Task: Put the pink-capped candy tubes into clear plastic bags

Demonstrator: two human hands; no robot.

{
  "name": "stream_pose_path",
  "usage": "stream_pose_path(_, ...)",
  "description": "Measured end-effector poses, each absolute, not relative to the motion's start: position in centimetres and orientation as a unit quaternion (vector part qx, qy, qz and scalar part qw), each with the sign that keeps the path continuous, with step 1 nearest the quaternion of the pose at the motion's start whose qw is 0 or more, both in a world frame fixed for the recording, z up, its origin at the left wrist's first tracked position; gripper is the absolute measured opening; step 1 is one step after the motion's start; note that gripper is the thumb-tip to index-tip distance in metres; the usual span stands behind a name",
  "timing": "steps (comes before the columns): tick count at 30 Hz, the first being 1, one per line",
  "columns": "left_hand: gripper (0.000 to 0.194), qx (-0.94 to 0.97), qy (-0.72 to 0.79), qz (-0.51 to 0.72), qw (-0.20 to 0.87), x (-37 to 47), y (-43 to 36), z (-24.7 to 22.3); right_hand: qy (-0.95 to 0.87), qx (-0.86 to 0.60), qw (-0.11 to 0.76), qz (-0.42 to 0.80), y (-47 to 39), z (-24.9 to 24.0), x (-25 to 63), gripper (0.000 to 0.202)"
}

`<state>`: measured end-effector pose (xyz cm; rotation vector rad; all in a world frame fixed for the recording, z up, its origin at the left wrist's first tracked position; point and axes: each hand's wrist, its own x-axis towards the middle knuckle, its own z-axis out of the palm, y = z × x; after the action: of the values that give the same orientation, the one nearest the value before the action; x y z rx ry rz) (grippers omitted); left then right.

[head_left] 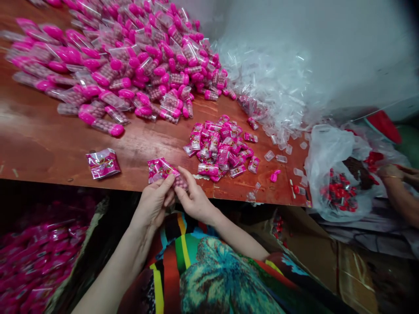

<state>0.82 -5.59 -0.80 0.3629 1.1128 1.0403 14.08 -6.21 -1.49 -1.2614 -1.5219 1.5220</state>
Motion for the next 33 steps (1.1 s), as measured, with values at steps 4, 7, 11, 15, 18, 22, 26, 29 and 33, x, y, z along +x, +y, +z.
stream_pose_path(4,0.05,0.113,0.508,0.479,0.706,1.7,-5.9,-0.9,-0.64,-0.505,0.3,0.494,-6.3,-2.0,14.1,0.06)
stream_pose_path(7,0.047,0.137,0.501,0.469,0.715,1.9,-6.3,-1.0,-0.485,-0.446,0.339,0.671,-5.8,-1.9,14.2,0.057)
stream_pose_path(11,0.045,0.19,0.469,0.423,0.752,1.4,-6.4,-1.0,-0.337,-0.358,0.351,0.797,-5.4,-1.6,14.8,0.062)
stream_pose_path(15,0.046,0.213,0.476,0.415,0.746,0.9,-6.3,-1.3,-0.407,-0.373,0.345,0.759,-5.4,-2.1,15.8,0.065)
stream_pose_path(18,0.039,0.233,0.49,0.416,0.729,1.0,-6.5,-1.7,-0.44,-0.406,0.358,0.716,-5.5,-3.0,15.9,0.064)
stream_pose_path(22,0.039,0.27,0.488,0.405,0.725,1.4,-6.4,-1.4,-0.417,-0.405,0.397,0.71,-5.7,-4.0,15.4,0.061)
stream_pose_path(26,0.034,0.234,0.495,0.512,0.662,1.5,-5.8,-0.5,-0.402,-0.41,0.413,0.707,-5.9,-3.9,15.2,0.057)
stream_pose_path(29,0.057,0.228,0.504,0.568,0.609,1.4,-5.4,-0.3,-0.417,-0.389,0.405,0.715,-5.8,-3.6,15.6,0.057)
stream_pose_path(33,0.054,0.236,0.508,0.561,0.61,1.5,-5.5,-0.6,-0.437,-0.37,0.393,0.719,-5.8,-3.6,15.9,0.056)
